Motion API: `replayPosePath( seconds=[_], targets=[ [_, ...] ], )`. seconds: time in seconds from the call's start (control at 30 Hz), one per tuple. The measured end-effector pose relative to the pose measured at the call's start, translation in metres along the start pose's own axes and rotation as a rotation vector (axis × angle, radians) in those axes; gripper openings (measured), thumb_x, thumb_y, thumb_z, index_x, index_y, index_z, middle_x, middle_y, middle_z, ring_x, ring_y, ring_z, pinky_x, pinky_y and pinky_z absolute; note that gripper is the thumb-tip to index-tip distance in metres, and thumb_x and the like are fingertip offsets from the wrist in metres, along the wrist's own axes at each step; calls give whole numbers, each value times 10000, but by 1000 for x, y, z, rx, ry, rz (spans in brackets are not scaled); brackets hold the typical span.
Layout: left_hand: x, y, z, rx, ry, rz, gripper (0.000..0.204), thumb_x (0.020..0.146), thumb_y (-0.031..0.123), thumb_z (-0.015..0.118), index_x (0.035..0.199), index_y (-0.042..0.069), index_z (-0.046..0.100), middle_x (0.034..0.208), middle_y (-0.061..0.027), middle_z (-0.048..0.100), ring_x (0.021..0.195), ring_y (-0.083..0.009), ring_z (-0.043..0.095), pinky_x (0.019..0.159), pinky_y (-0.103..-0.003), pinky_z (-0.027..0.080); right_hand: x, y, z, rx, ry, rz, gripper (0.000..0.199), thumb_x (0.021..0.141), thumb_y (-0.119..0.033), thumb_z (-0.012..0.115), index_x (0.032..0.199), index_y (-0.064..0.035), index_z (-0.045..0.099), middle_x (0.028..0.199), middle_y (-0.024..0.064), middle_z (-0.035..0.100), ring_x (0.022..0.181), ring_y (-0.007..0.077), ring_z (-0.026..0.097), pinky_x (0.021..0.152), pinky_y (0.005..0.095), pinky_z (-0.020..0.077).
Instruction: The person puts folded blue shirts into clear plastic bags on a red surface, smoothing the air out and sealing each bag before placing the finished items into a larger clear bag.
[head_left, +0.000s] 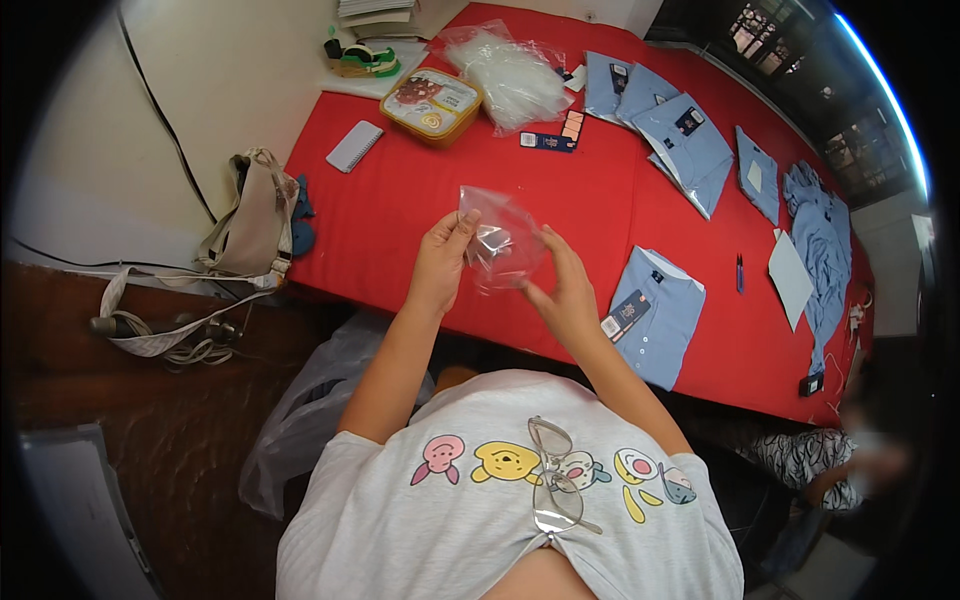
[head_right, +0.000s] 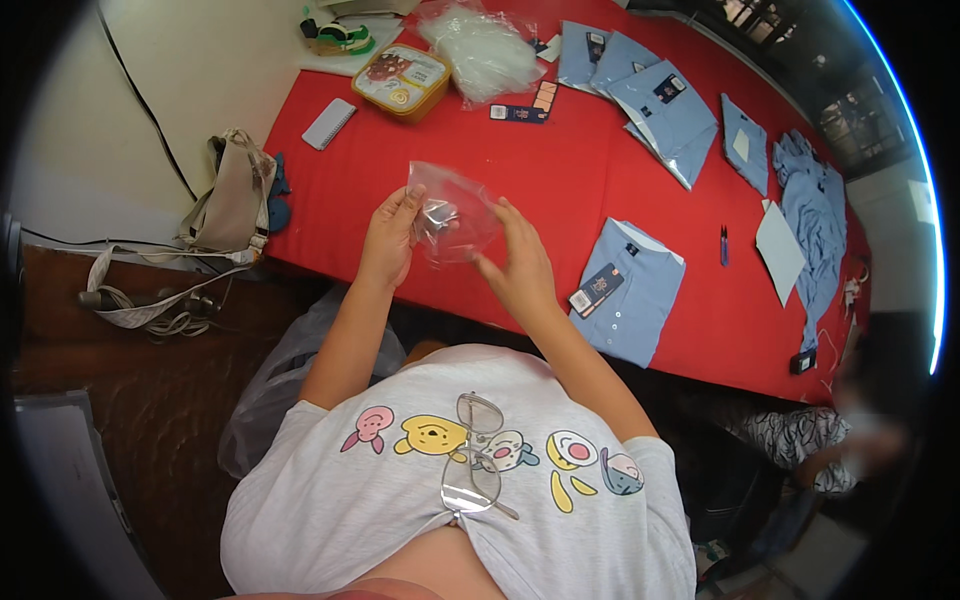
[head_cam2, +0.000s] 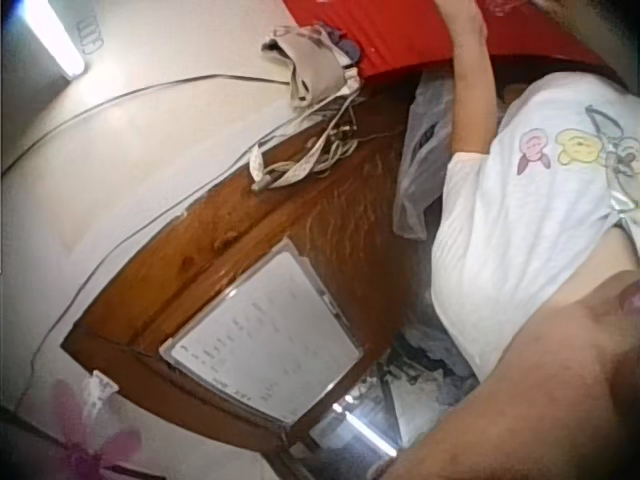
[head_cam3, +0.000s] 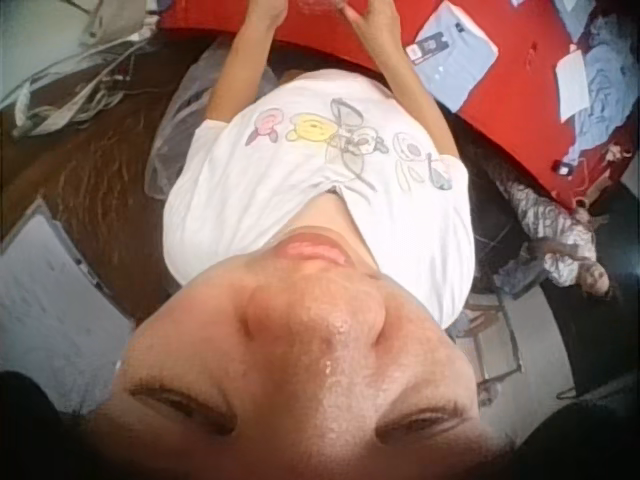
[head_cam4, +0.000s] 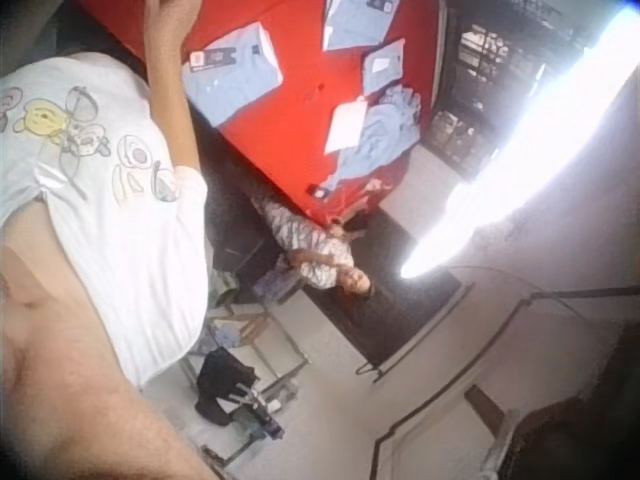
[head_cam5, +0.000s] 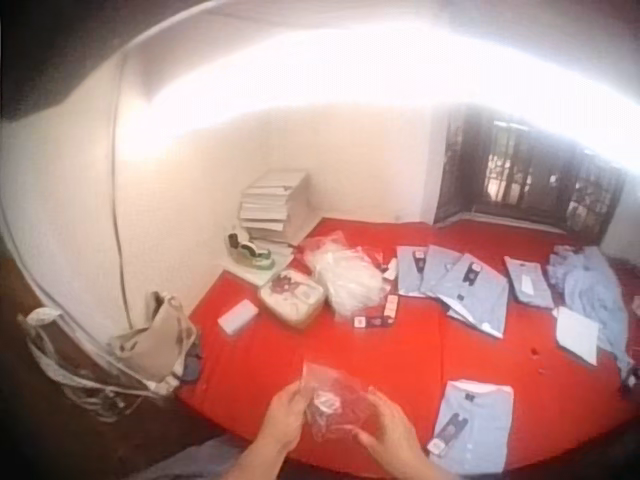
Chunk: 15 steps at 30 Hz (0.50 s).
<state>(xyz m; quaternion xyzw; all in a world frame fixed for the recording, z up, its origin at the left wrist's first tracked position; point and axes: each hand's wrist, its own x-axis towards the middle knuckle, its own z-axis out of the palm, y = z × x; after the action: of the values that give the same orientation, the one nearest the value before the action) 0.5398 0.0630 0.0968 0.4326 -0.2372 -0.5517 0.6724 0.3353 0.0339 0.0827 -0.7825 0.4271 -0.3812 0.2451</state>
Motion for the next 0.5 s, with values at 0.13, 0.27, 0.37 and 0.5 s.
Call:
replayPosePath(
  seconds=[0.13, 0.27, 0.37, 0.5],
  targets=[
    [-4, 2, -22, -3, 17, 45, 183, 1083, 240, 698, 978, 93, 726, 891, 19, 713, 749, -89, 683, 717, -250, 532, 16, 20, -13, 118, 68, 55, 123, 980, -105, 749, 1031, 6, 740, 1014, 92, 780, 964, 282, 716, 867, 377, 554],
    [-11, 11, -56, -44, -7, -91, 154, 1066, 249, 721, 993, 115, 742, 899, 6, 732, 813, -97, 700, 837, -263, 581, 16, 27, -49, 592, -51, 405, 212, 1072, -169, 707, 945, 0, 727, 826, -18, 686, 783, 50, 587, 717, 247, 489],
    [-2, -11, -88, -253, -129, -156, 135, 1060, 251, 724, 1032, 119, 738, 916, -10, 734, 915, -120, 716, 943, -309, 600, 12, 30, -68, 703, -119, 573, 282, 1092, -248, 691, 913, -32, 720, 800, -22, 673, 712, 49, 551, 653, 252, 462],
    [-1, -23, -41, -389, 69, -264, 152, 1068, 214, 707, 1177, 112, 681, 1030, -44, 744, 978, -172, 747, 921, -353, 618, 0, 36, -58, 838, 30, 565, 370, 1118, -321, 645, 869, -58, 718, 766, -29, 651, 658, 50, 529, 624, 255, 449]
  ],
)
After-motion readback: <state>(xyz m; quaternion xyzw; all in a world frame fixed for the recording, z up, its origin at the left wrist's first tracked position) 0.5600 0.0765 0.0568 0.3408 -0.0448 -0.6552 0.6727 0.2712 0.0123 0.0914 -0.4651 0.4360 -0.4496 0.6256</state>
